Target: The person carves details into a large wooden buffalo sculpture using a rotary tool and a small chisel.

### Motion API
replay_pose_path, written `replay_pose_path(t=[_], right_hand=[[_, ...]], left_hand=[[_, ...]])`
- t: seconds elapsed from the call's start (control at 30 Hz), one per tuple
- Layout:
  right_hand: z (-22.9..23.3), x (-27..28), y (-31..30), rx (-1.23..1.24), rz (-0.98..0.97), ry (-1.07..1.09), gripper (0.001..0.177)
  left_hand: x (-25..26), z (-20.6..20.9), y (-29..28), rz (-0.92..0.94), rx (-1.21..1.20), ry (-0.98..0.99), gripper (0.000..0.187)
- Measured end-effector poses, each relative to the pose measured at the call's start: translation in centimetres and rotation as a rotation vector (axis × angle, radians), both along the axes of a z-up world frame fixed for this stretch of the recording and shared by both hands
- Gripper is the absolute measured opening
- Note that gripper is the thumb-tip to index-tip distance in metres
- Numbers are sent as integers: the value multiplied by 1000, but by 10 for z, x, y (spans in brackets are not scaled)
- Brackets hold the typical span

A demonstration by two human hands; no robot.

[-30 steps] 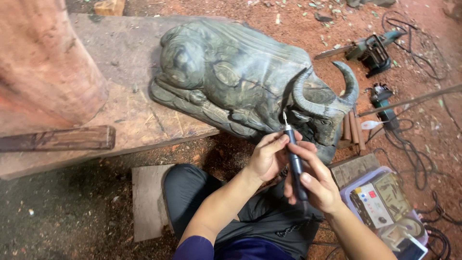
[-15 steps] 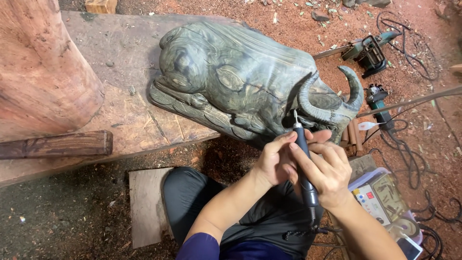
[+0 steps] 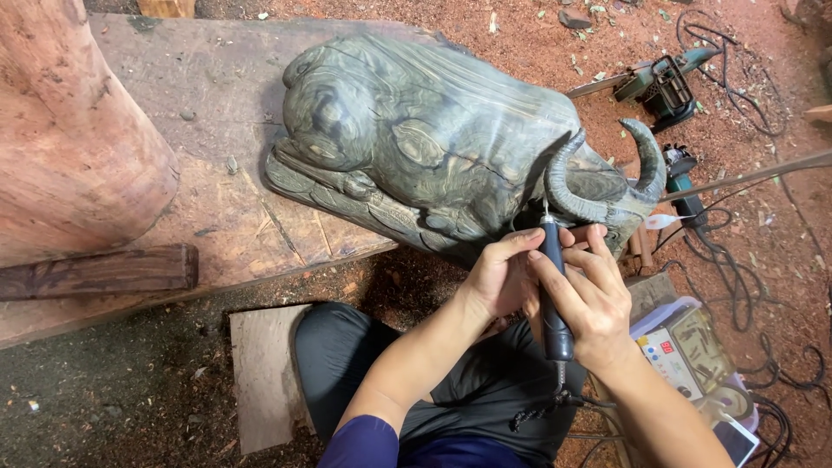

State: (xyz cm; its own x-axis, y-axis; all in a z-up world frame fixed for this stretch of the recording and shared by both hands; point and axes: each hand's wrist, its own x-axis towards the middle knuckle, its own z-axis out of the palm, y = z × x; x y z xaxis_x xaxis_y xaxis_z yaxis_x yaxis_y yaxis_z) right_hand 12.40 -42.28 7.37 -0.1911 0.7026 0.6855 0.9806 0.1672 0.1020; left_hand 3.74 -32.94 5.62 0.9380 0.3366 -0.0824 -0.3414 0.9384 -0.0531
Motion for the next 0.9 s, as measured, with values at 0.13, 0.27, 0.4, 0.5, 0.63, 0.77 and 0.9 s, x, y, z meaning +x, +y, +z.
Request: replay_pose_path(t=[0.13, 0.27, 0.4, 0.5, 0.63, 0.77, 0.9], right_hand=[[0, -1, -1, -3, 1, 19, 26], [-5, 2, -3, 0, -2, 42, 24], [-4, 1, -2, 9, 6, 48, 26], [-3, 1, -1, 11, 10, 39, 26], [-9, 2, -1, 19, -16, -6, 27], [-10, 0, 3, 29, -19, -19, 28], [-11, -4, 6, 26, -36, -24, 29]], left_hand=[[-4, 14, 1, 15, -3, 24, 8], [-4, 20, 2, 24, -26, 34, 6], [7, -8, -1, 27, 51, 5, 9], [3, -2, 1, 41, 53, -7, 9], [5, -9, -1, 43, 61, 15, 9], [25, -58, -1, 7, 125, -72, 20], [26, -67, -1, -8, 110, -84, 21]])
